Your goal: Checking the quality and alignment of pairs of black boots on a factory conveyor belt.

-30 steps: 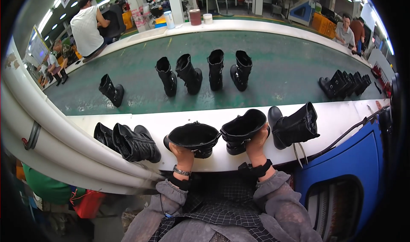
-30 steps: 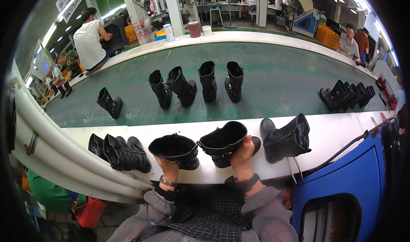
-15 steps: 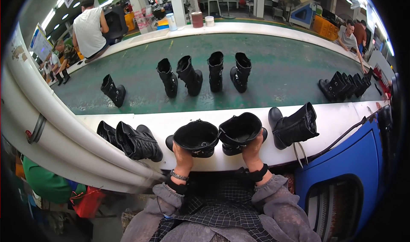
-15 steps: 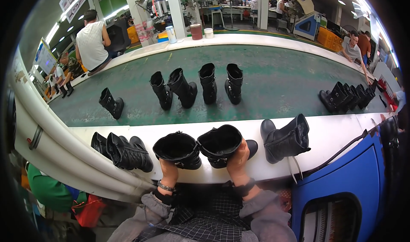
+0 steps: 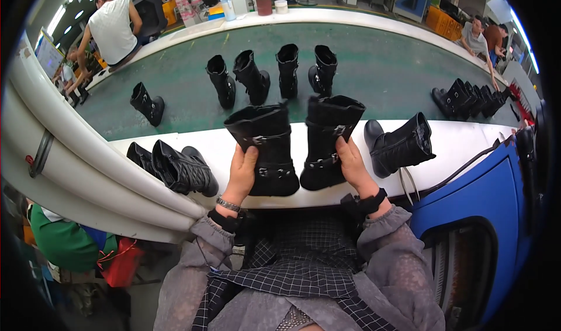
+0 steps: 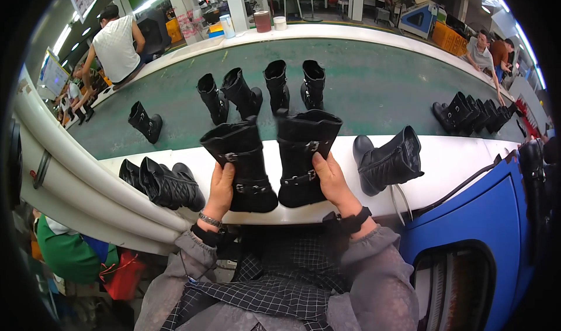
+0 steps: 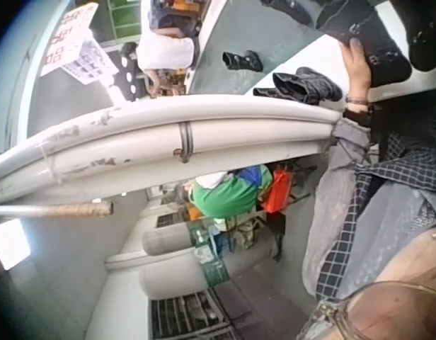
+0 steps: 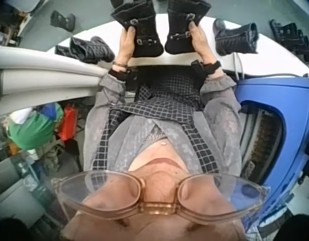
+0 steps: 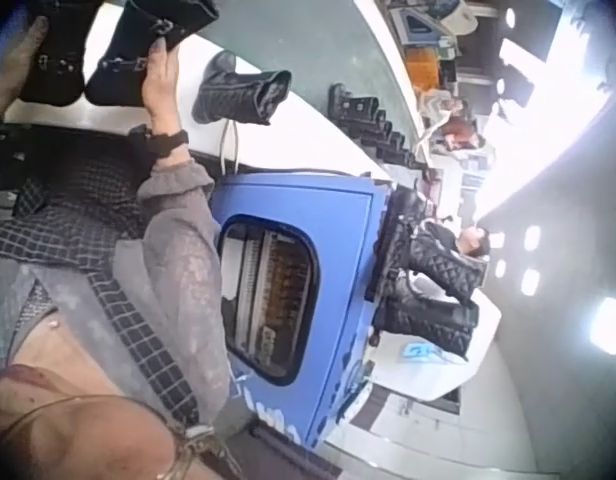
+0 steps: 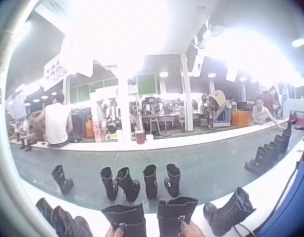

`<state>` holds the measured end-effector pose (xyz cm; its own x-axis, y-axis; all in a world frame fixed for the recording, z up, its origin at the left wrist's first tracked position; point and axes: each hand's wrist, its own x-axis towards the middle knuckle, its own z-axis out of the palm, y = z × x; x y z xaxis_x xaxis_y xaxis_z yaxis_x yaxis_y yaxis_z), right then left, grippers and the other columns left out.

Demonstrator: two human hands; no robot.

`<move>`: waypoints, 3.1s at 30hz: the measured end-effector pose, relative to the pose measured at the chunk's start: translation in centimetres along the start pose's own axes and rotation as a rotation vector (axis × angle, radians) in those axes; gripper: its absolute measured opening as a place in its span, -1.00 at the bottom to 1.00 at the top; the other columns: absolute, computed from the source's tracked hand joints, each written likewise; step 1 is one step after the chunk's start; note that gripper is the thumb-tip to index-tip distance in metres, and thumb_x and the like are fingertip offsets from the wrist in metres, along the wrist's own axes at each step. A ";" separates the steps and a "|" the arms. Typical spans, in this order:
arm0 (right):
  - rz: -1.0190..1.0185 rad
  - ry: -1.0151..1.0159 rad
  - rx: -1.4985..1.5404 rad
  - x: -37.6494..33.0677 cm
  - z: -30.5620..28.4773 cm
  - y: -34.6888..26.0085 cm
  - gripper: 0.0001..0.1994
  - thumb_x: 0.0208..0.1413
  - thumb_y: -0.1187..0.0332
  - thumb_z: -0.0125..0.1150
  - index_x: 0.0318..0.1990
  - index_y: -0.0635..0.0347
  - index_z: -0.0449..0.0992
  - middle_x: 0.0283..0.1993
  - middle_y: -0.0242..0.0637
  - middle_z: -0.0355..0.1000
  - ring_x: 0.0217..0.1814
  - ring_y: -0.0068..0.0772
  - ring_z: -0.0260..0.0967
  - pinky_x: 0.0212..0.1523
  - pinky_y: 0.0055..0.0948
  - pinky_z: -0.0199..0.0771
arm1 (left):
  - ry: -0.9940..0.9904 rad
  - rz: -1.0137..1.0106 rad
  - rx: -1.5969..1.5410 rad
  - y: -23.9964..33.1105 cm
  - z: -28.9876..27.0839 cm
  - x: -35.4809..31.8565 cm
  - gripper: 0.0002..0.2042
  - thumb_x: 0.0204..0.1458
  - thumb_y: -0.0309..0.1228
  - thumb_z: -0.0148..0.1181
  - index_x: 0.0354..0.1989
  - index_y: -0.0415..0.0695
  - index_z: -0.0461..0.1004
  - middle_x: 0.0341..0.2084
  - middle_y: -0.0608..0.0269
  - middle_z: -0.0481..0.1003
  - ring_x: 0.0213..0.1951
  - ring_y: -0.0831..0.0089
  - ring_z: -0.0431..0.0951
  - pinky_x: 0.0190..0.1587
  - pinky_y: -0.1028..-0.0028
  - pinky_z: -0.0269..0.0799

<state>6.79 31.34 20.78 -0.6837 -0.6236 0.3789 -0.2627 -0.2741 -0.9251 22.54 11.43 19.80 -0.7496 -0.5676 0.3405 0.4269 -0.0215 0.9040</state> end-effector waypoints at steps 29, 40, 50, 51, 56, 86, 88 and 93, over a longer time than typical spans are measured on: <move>0.445 -0.299 0.713 2.7 2.7 0.1 -0.55 0.36 0.08 -0.31 -0.01 0.30 0.37 -0.21 -0.20 0.47 -0.25 -0.42 0.46 -0.18 -0.43 0.51 | -0.338 -0.282 -0.512 -0.4 2.7 2.5 -0.47 0.27 -0.07 -0.38 -0.27 -0.32 0.41 -0.41 0.02 0.49 -0.35 0.26 0.53 -0.26 0.33 0.50; 0.187 -0.316 0.452 -0.2 5.1 -2.5 -0.27 0.24 -0.22 -0.47 0.11 0.36 0.25 0.07 -0.05 0.36 0.13 -0.28 0.30 0.17 -0.34 0.25 | 0.094 0.172 0.509 -0.9 1.4 -4.3 -0.72 0.13 -0.36 -0.07 -0.04 -0.24 0.34 -0.25 0.09 0.38 -0.12 0.13 0.34 0.03 0.29 0.20; 0.224 -0.725 0.208 3.8 9.6 -7.7 0.01 -0.22 -0.25 0.23 0.29 0.31 0.09 0.13 -0.06 0.33 0.20 -0.32 0.27 0.21 -0.36 0.19 | 0.023 0.092 0.294 -0.8 0.7 -9.2 -0.47 0.15 -0.11 0.01 0.15 -0.27 0.28 0.16 -0.02 0.24 0.18 0.15 0.21 0.23 0.25 0.07; 0.293 -0.804 0.247 4.4 9.4 -6.4 -0.27 -0.07 -0.09 0.21 0.12 0.34 0.31 -0.07 -0.18 0.44 -0.04 -0.48 0.39 0.00 -0.49 0.33 | -0.018 0.083 0.310 -0.2 0.3 -8.9 -0.50 0.14 -0.13 0.01 0.12 -0.27 0.33 0.15 -0.02 0.26 0.18 0.14 0.21 0.22 0.25 0.07; 0.378 -0.747 0.065 5.7 12.6 -6.0 -0.71 0.21 0.29 0.02 -0.52 0.25 0.45 -0.56 -0.59 0.31 -0.48 -0.80 0.17 -0.48 -0.67 0.20 | -0.176 0.263 0.583 0.9 -2.5 -7.7 -0.60 0.11 -0.28 -0.05 0.03 -0.30 0.37 0.05 -0.03 0.35 0.09 0.10 0.30 0.15 0.25 0.16; -0.013 -0.521 -0.283 28.0 36.2 7.5 -0.18 0.06 -0.21 0.00 0.20 0.41 0.15 0.14 0.35 0.22 0.23 0.20 0.18 0.20 -0.12 0.19 | 0.239 0.169 0.927 -1.2 -2.8 -5.8 -0.85 -0.19 -0.48 0.22 -0.42 -0.23 0.44 -0.27 -0.02 0.47 -0.23 0.03 0.48 -0.16 0.26 0.40; -0.231 -0.409 -0.519 25.2 34.9 4.1 -0.19 0.02 -0.04 0.13 0.26 0.40 0.03 0.00 0.28 0.34 0.09 0.16 0.32 0.08 -0.09 0.31 | 0.287 0.168 0.942 -1.0 -3.2 -6.3 -0.86 -0.21 -0.49 0.23 -0.44 -0.22 0.45 -0.26 -0.02 0.47 -0.22 0.05 0.49 -0.15 0.27 0.41; -0.026 -0.179 -0.694 25.3 30.3 4.8 -0.30 0.04 0.02 0.10 0.18 0.41 0.10 -0.35 0.15 0.48 -0.26 0.15 0.48 -0.25 -0.06 0.48 | 0.245 0.166 0.978 -0.7 -2.6 -5.8 -0.87 -0.20 -0.48 0.22 -0.46 -0.22 0.44 -0.26 -0.01 0.48 -0.21 0.05 0.48 -0.14 0.26 0.40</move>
<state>8.88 -7.88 26.65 -0.5650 -0.7500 0.3440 -0.6904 0.2015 -0.6948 27.86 12.60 16.52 -0.5474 -0.6576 0.5176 -0.1664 0.6917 0.7028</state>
